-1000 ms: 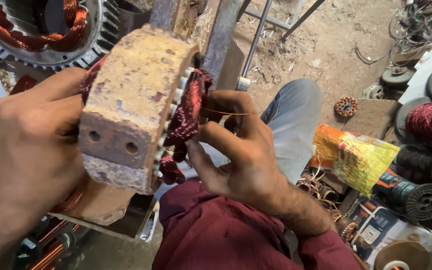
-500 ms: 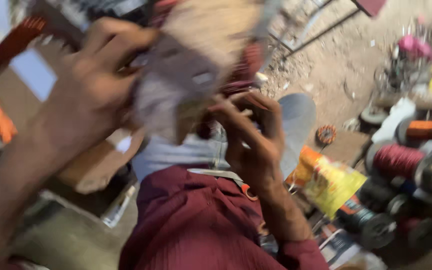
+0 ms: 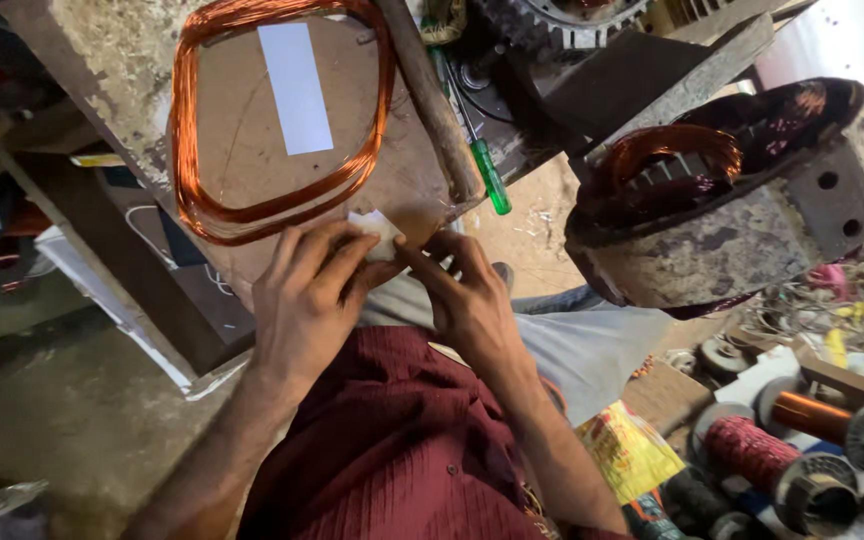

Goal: The person winds copper wire around a stator core held in a vise, repeatedly inserting the wire into slots and adjusting the coil. They use a small white tool to push the wire into place and occasionally cut the wire with scissors.

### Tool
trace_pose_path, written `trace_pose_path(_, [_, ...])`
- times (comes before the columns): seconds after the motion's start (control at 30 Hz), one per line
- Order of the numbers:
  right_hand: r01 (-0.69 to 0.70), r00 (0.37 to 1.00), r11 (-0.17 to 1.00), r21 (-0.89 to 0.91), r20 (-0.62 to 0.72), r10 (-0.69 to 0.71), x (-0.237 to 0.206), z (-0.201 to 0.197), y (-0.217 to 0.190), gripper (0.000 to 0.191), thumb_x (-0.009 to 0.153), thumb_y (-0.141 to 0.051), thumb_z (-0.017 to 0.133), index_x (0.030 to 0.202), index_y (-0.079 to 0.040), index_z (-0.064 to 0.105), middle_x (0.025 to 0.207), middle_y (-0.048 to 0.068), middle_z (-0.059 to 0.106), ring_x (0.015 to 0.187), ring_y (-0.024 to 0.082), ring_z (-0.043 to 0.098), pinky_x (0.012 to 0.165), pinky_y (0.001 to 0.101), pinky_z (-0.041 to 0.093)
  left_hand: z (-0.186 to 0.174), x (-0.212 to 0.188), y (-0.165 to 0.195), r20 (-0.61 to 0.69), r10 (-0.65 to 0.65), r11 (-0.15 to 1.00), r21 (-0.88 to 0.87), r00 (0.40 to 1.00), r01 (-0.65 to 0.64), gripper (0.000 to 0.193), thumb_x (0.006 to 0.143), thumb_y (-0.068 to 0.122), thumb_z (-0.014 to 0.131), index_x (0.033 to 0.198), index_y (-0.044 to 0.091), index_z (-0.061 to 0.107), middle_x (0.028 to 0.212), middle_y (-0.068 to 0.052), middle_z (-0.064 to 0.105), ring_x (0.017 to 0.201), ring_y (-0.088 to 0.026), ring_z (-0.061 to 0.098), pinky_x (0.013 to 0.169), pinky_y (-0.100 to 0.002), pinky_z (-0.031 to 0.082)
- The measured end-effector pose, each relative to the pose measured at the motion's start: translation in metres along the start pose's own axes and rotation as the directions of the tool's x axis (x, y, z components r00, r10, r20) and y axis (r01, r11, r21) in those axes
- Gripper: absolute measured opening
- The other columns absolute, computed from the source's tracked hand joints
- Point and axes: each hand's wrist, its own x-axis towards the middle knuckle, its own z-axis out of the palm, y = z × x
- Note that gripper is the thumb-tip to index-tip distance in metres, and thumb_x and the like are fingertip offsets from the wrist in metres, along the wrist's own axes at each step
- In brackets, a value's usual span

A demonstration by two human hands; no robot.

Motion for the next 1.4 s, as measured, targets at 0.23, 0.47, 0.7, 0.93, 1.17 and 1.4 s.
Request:
trace_pose_path(0.23, [-0.07, 0.988, 0.991, 0.116, -0.13, 0.085, -0.007, -0.003, -0.001, 0.021, 0.093, 0.005, 0.073, 0.11, -0.007, 0.071, 0.11, 0.008, 0.07, 0.094, 0.022, 0.074, 0.08, 0.0329, 0.06, 0.009, -0.005, -0.004, -0.043, -0.045, 0.998, -0.047, 0.998, 0.043, 0.024, 0.088, 0.005, 0.081, 0.11, 0.006, 0.075, 0.113, -0.008, 0.07, 0.105, -0.03, 0.065, 0.087, -0.041, 0.056])
trace_pose_path(0.47, [-0.395, 0.804, 0.606, 0.69, -0.06, 0.592, -0.044, -0.024, -0.021, 0.013, 0.096, 0.004, 0.071, 0.109, 0.004, 0.072, 0.087, 0.006, 0.073, 0.07, 0.008, 0.065, 0.059, 0.0213, 0.051, 0.021, -0.01, 0.024, 0.448, -0.148, 0.386, -0.795, 0.882, 0.468, 0.04, 0.086, -0.003, 0.078, 0.125, 0.005, 0.069, 0.1, -0.003, 0.072, 0.084, -0.01, 0.07, 0.075, -0.025, 0.058])
trace_pose_path(0.7, [-0.285, 0.859, 0.726, 0.625, -0.17, 0.483, -0.061, -0.04, -0.029, 0.023, 0.088, 0.01, 0.076, 0.11, 0.004, 0.072, 0.1, 0.008, 0.072, 0.088, 0.012, 0.069, 0.075, 0.0249, 0.056, 0.027, -0.011, 0.042, 0.306, -0.097, 0.455, -0.833, 0.947, 0.315, 0.027, 0.093, -0.015, 0.064, 0.113, 0.0, 0.072, 0.104, -0.006, 0.067, 0.091, -0.014, 0.074, 0.082, -0.025, 0.062])
trace_pose_path(0.93, [-0.206, 0.889, 0.849, 0.487, -0.269, 0.37, -0.068, -0.05, -0.026, 0.025, 0.084, 0.007, 0.082, 0.105, -0.004, 0.077, 0.1, 0.009, 0.075, 0.087, 0.016, 0.074, 0.075, 0.0256, 0.059, 0.027, -0.005, 0.066, 0.016, 0.146, 0.873, -0.472, 0.989, -0.122, 0.022, 0.079, -0.013, 0.067, 0.095, 0.001, 0.073, 0.094, -0.008, 0.072, 0.092, -0.029, 0.064, 0.083, -0.039, 0.053])
trace_pose_path(1.17, [-0.22, 0.885, 0.826, 0.519, -0.25, 0.393, -0.086, -0.074, -0.02, 0.033, 0.084, 0.004, 0.083, 0.114, -0.008, 0.077, 0.103, 0.008, 0.075, 0.088, 0.016, 0.075, 0.076, 0.0264, 0.062, 0.036, -0.002, 0.078, 0.128, 0.176, 0.796, -0.602, 0.976, -0.065, 0.019, 0.084, -0.01, 0.072, 0.102, -0.003, 0.072, 0.095, -0.01, 0.071, 0.092, -0.023, 0.068, 0.08, -0.034, 0.055])
trace_pose_path(1.4, [-0.157, 0.9, 0.875, 0.457, -0.299, 0.318, -0.088, -0.083, -0.012, 0.034, 0.083, 0.005, 0.08, 0.113, -0.008, 0.075, 0.1, 0.009, 0.072, 0.085, 0.019, 0.072, 0.074, 0.0279, 0.057, 0.049, -0.004, 0.093, 0.107, 0.196, 0.846, -0.521, 0.975, -0.113, 0.015, 0.087, -0.012, 0.07, 0.096, 0.0, 0.071, 0.09, -0.007, 0.072, 0.083, -0.02, 0.068, 0.074, -0.03, 0.055])
